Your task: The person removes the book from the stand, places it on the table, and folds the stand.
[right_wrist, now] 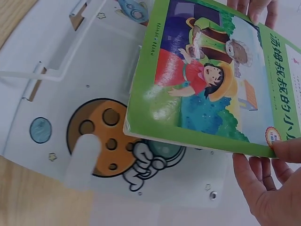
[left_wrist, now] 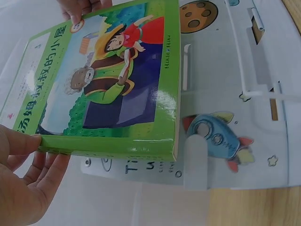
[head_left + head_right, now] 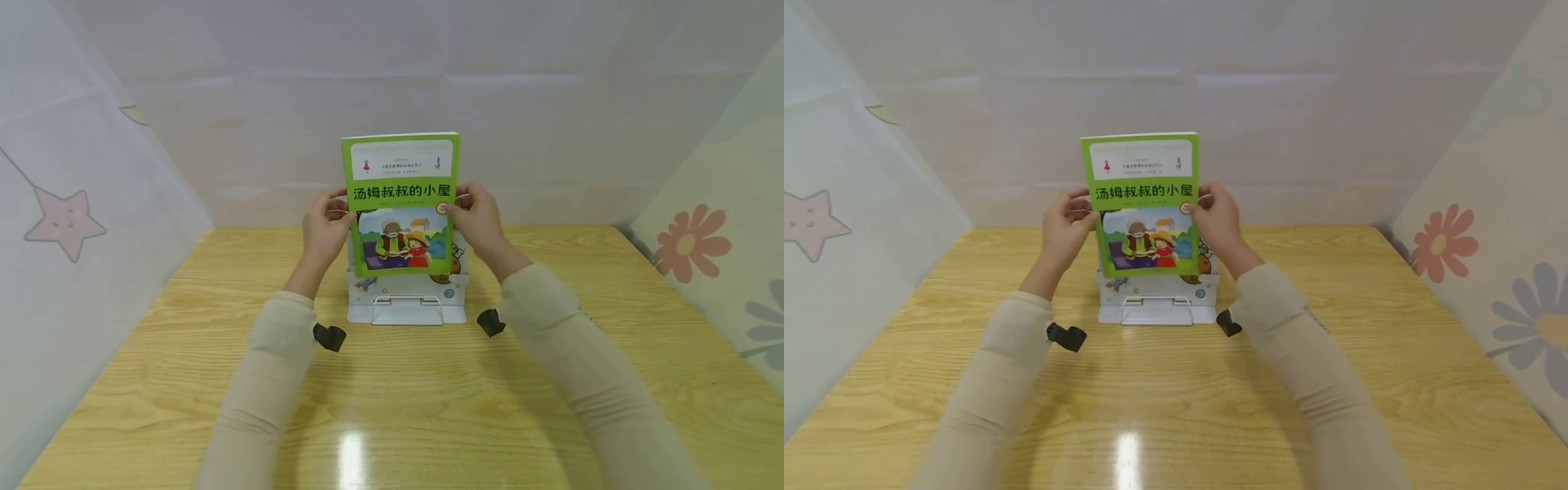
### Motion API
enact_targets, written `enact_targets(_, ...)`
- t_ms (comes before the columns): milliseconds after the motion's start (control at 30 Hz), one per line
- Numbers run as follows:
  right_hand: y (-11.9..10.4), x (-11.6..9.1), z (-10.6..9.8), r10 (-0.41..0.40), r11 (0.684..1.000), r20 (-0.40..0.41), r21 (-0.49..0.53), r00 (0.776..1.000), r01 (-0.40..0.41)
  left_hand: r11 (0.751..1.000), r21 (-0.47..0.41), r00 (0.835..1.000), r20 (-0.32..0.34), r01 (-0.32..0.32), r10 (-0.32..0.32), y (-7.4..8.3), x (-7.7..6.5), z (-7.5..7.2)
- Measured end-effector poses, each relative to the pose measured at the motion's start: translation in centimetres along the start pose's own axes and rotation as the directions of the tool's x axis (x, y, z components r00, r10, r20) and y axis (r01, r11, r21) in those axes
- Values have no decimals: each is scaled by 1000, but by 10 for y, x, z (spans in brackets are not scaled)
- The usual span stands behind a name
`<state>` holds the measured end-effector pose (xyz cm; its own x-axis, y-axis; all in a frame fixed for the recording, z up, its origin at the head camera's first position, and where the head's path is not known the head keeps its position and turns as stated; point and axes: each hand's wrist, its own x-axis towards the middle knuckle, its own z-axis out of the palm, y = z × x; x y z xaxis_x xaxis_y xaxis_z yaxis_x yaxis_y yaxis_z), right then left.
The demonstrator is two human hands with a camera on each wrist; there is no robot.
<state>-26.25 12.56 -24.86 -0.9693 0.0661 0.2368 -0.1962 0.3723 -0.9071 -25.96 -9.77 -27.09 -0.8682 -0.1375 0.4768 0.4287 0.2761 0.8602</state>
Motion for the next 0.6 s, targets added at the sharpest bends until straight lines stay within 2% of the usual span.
enact_targets(333, -24, 8, 10, -58, 998, 75, 42, 995, 55, 1000, -7, 1000, -14, -5, 5, 11, 6, -25)
enact_targets(500, -31, 9, 19, -81, 995, 126, 64, 989, 74, 999, -28, 999, -13, 46, -47, 13, 10, -40)
enact_targets(600, -34, 9, 26, -94, 994, 145, 61, 985, 86, 993, -72, 996, -4, 92, -92, 12, 11, -49)
